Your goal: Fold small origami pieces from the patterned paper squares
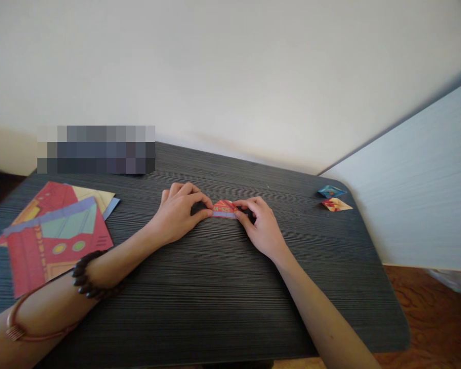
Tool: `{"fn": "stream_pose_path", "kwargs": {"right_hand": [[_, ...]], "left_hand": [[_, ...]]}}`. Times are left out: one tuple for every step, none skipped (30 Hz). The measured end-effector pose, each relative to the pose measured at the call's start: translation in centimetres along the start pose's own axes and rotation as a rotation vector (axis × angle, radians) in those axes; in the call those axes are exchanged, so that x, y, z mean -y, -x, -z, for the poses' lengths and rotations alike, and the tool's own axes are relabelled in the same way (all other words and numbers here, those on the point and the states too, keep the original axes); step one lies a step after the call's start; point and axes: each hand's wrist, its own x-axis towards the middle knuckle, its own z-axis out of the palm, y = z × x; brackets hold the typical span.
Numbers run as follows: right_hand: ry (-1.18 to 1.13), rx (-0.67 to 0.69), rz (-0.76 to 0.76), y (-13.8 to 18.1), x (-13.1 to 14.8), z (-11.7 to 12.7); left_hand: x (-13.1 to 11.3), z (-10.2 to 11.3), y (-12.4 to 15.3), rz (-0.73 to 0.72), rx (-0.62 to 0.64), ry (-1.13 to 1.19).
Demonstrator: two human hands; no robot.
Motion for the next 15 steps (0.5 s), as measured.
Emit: {"fn": "stream_pose_path", "kwargs": {"right_hand": [[0.014, -0.027, -0.003, 0.1, 0.2, -0.2], [0.03, -0.064, -0.005, 0.1, 0.4, -0.4], [0.048, -0.108, -0.006, 0.2, 0.7, -0.6], [0.071, -0.148, 0.002, 0.2, 0.9, -0.9], [0.096, -0.176, 0.01, 0.3, 1.2, -1.1], [0.118, -0.191, 0.018, 0.3, 1.4, -1.4], [0.138, -0.193, 0.023, 0.3, 1.6, -1.6], [0.156, -0.192, 0.022, 0.3, 1.7, -1.7], [0.17, -0.188, 0.016, 0.2, 1.8, -1.8], [0.182, -0.185, 0.007, 0.2, 1.8, -1.9], [0.19, -0.183, -0.004, 0.2, 1.8, -2.0], [0.193, -0.183, -0.015, 0.2, 1.8, -2.0], [0.193, -0.184, -0.024, 0.2, 1.7, -2.0], [0.19, -0.185, -0.03, 0.2, 1.7, -2.0], [0.185, -0.184, -0.036, 0.2, 1.6, -2.0]], "left_hand": [[0.0, 0.0, 0.0, 0.002, 0.001, 0.0], [0.0, 0.0, 0.0, 0.002, 0.001, 0.0], [0.0, 0.0, 0.0, 0.002, 0.001, 0.001], [0.0, 0.0, 0.0, 0.001, 0.001, 0.002], [0.0, -0.1, 0.0, 0.0, -0.001, 0.003], [0.0, -0.1, -0.1, 0.0, -0.002, 0.003], [0.0, -0.1, -0.1, -0.001, -0.002, 0.002], [0.0, -0.1, -0.1, -0.002, -0.001, 0.002], [0.0, -0.1, -0.1, -0.003, 0.001, 0.0], [0.0, -0.1, -0.1, -0.004, 0.003, -0.001], [0.0, -0.1, -0.1, -0.006, 0.004, -0.004], [0.1, -0.1, -0.1, -0.008, 0.003, -0.007], [0.1, -0.1, -0.1, -0.012, 0.002, -0.01], [0.1, -0.2, -0.1, -0.016, -0.001, -0.014], [0.2, -0.2, -0.1, -0.022, -0.002, -0.016]]}}
